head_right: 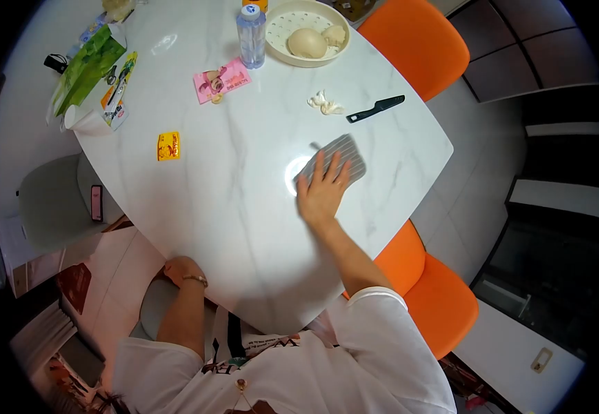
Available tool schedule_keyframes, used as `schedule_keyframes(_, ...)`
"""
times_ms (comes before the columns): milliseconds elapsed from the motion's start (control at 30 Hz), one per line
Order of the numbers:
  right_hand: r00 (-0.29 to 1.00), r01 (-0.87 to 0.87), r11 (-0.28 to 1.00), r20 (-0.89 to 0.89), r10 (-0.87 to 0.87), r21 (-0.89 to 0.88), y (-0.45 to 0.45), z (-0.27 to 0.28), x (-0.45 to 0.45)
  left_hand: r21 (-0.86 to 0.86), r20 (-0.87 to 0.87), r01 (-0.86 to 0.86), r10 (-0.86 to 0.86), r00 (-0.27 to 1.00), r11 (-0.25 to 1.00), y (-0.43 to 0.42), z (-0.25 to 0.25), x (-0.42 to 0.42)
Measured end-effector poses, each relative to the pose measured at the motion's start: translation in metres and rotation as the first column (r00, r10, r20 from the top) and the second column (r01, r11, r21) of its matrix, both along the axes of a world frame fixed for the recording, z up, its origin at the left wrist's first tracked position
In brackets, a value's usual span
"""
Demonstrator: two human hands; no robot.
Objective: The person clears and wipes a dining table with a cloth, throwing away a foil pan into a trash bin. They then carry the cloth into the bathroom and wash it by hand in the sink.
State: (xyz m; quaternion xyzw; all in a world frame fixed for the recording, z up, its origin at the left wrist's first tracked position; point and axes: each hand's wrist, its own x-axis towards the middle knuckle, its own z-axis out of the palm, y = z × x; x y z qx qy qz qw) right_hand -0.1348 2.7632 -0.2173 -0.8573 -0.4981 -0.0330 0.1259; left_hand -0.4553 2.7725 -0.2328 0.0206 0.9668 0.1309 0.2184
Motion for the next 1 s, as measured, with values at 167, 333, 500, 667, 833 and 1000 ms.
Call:
schedule_keyframes(167, 0.973, -0.014, 1.0, -0.231, 0.009, -0.017, 0.011, 0.038, 0.013, 0.045, -0.047, 0.016, -0.014, 0.999, 0.999, -0.001, -0.004, -0.005)
schedule_keyframes(333, 0.996, -0.09, 0.989, -0.011, 0.091, 0.116, 0.097, 0.029, 0.094, 0.028, -0.068, 0.007, -0.005, 0.998, 1.0, 0.003, 0.01, 0.005)
schedule_keyframes(500, 0.992, -0.114, 0.994, 0.058, 0.113, 0.003, 0.127, 0.005, 0.084, 0.005, -0.155, 0.025, -0.024, 0.988, 1.0, 0.003, 0.01, 0.008)
schedule_keyframes(667, 0.946, -0.299, 0.936, -0.071, 0.316, 0.189, 0.1, 0.022, -0.002, 0.145, -0.392, 0.155, -0.087, 0.916, 0.977, -0.001, -0.013, 0.008)
schedule_keyframes(833, 0.49, -0.449, 0.804, -0.645, 0.586, 0.389, 0.076, 0.066, -0.135, -0.039, -0.133, 0.119, -0.123, 0.983, 0.992, -0.001, -0.014, 0.002)
schedule_keyframes(1000, 0.112, -0.83, 0.349, -0.484, 0.868, 0.434, 0.066, 0.071, -0.261, 0.04, -0.038, 0.014, -0.012, 0.999, 0.999, 0.007, 0.0, 0.012)
